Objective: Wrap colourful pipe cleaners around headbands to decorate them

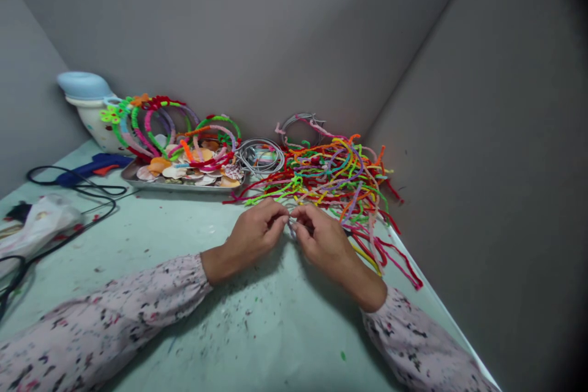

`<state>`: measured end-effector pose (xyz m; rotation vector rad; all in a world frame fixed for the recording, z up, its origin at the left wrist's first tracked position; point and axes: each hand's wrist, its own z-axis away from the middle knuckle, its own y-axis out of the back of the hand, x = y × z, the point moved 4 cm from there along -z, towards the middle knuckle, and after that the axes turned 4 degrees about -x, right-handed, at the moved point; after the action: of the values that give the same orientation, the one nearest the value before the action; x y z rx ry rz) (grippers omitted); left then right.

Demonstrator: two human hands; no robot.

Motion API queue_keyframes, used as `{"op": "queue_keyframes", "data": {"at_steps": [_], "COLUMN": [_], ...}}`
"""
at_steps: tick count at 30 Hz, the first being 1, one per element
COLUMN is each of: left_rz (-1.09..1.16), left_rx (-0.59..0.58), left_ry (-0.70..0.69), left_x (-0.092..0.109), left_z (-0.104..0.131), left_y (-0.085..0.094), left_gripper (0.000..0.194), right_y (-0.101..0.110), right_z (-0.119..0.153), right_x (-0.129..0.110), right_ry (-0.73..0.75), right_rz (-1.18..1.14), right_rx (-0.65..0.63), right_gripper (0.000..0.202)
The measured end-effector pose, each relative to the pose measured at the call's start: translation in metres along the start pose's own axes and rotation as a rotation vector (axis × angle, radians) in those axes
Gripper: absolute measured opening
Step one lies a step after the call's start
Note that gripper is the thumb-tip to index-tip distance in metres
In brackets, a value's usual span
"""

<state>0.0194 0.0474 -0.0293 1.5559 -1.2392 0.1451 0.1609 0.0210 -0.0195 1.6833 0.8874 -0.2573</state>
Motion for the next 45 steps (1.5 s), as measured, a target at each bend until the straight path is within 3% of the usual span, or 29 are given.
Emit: {"op": "queue_keyframes", "data": {"at_steps": [6, 10, 19, 29, 33, 35, 40, 45], "left_rz": [0.086, 0.157, 0.294, 0.181, 0.172, 0.198, 0.381, 0.615], "left_rx": [0.057, 0.016, -0.054, -0.09, -0.152, -0.159, -0.093, -0.023], "left_ry": [0.01, 0.024, 0.095, 0.032, 0.074, 0.103, 0.181, 0.287], "left_x": [-0.004, -0.008, -0.015, -0.012, -0.012, -0.015, -0.031, -0.041], "left_z": [-0.007, -0.009, -0.009, -0.009, -0.011, -0.011, -0.012, -0.014], "left_y": [0.012, 0.01, 0.002, 0.001, -0.001, -0.001, -0.003, -0.003], "left_gripper": [0.015, 0.016, 0.019, 0.018, 0.017, 0.017, 0.019, 0.02], "right_y": [0.022, 0.031, 0.028, 0.026, 0.023, 0.024, 0.034, 0.022], "right_z": [-0.006, -0.008, -0.008, -0.008, -0.008, -0.007, -0.001, 0.002], "right_x": [0.002, 0.001, 0.002, 0.004, 0.007, 0.003, -0.016, -0.012], "right_ry": [0.057, 0.107, 0.166, 0.177, 0.201, 0.223, 0.283, 0.206], "right_rz": [0.098, 0.105, 0.146, 0.183, 0.215, 0.244, 0.276, 0.285], "right_rx": [-0.03, -0.001, -0.004, -0.037, -0.055, -0.027, 0.183, -0.044], "right_gripper": [0.009, 0.009, 0.009, 0.007, 0.007, 0.006, 0.007, 0.016]}}
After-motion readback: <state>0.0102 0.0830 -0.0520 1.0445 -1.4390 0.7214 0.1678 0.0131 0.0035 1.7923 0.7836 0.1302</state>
